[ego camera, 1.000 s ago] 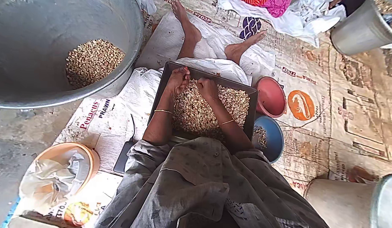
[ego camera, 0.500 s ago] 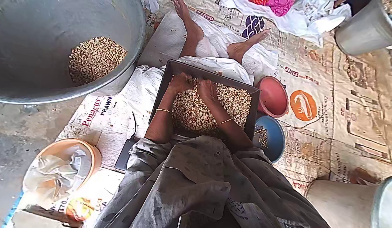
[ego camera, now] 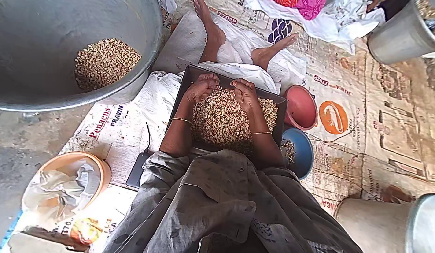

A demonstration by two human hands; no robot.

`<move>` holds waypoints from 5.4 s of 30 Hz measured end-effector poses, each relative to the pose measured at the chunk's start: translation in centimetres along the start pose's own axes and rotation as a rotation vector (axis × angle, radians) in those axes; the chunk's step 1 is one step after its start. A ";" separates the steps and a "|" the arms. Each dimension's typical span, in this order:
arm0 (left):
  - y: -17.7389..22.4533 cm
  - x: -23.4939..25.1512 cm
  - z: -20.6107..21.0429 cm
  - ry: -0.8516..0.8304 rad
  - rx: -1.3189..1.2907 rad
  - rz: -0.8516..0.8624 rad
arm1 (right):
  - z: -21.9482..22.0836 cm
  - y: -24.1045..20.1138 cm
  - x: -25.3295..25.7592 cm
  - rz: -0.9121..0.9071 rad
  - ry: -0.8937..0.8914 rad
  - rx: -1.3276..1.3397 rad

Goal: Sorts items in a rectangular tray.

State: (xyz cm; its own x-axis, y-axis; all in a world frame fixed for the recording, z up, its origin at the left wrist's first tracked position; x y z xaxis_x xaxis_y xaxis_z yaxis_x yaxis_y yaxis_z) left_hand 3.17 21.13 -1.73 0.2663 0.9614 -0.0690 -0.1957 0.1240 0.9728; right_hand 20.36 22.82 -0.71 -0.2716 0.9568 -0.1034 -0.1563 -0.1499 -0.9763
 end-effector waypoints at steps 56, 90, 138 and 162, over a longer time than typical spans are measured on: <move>-0.6 -5.1 -4.4 0.332 0.640 -0.139 | 6.4 2.1 0.8 -0.107 0.079 -1.007; -2.1 -4.3 -1.0 0.009 1.102 -0.219 | 3.7 1.3 -6.1 -0.030 -0.108 -1.015; 0.7 -5.8 -4.6 0.309 -0.763 0.143 | 11.2 4.2 -5.5 -0.081 -0.220 -1.421; -0.2 -5.5 -4.2 0.333 -0.029 -0.052 | 6.5 0.2 -6.6 0.137 -0.482 0.848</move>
State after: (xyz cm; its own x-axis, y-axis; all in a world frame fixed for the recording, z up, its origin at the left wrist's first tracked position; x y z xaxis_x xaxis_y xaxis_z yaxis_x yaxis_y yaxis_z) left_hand -2.20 16.87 -2.42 -0.0454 0.9805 -0.1913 -0.2179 0.1772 0.9598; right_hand 16.01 14.82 1.04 -0.6667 0.7423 0.0670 -0.6729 -0.5609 -0.4824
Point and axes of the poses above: each hand's wrist, its own x-axis towards the middle knuckle, its own z-axis out of the palm, y = z × x, the point moved 8 cm from there along x, towards the middle knuckle, and after that the axes turned 2 degrees about y, right-handed, at the moved point
